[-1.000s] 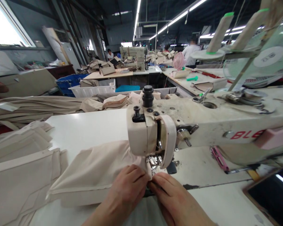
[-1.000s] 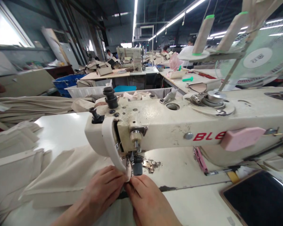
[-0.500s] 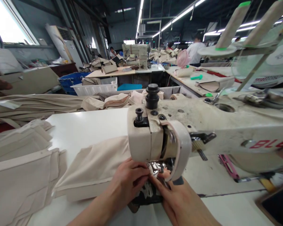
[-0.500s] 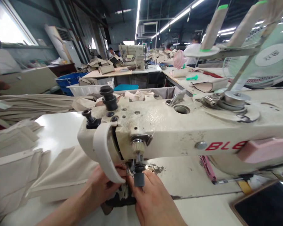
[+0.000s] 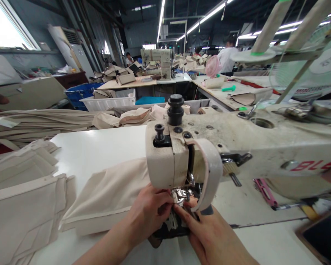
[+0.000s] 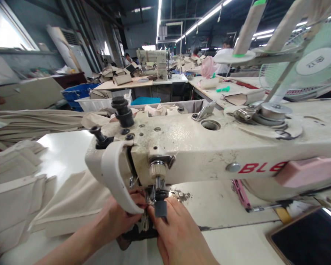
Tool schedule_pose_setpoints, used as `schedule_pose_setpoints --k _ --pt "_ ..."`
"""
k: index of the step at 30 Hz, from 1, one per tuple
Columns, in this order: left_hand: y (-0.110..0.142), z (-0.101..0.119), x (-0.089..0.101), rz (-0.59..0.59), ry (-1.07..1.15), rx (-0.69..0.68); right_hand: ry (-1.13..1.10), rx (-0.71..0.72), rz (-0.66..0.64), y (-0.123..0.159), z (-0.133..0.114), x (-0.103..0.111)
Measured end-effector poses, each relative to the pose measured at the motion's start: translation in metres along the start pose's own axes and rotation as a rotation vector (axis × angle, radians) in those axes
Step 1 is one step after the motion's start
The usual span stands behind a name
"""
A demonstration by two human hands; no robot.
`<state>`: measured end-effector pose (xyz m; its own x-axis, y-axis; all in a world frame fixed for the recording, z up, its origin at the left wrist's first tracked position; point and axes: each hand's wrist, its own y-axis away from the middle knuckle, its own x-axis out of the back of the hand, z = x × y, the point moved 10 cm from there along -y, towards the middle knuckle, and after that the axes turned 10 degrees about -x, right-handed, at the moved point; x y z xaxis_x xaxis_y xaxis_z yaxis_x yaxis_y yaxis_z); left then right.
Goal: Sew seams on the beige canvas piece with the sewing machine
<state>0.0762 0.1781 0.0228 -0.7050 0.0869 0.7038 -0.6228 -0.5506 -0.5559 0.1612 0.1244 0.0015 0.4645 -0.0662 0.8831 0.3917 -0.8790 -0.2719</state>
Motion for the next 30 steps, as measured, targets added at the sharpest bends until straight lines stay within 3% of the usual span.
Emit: schedule_pose_setpoints --k 6,11,16,18,23,30 --pt "0.002 0.010 0.005 0.074 -0.075 -0.050 -0.179 -0.081 0.039 0.004 0.011 0.011" --pt "0.003 0.014 0.003 0.067 -0.157 -0.086 -0.174 -0.112 0.091 0.006 0.017 0.015" --pt "0.002 0.023 0.005 0.039 -0.212 -0.145 -0.113 -0.096 0.056 0.000 0.014 0.011" --pt "0.001 0.019 0.004 0.003 -0.155 -0.106 -0.081 -0.098 0.046 -0.003 0.012 0.011" --pt "0.004 -0.007 0.003 0.025 0.018 0.173 -0.005 -0.080 0.049 -0.009 0.007 0.017" --pt "0.010 -0.014 0.002 0.095 0.058 0.186 0.140 0.029 0.131 -0.009 0.004 0.021"
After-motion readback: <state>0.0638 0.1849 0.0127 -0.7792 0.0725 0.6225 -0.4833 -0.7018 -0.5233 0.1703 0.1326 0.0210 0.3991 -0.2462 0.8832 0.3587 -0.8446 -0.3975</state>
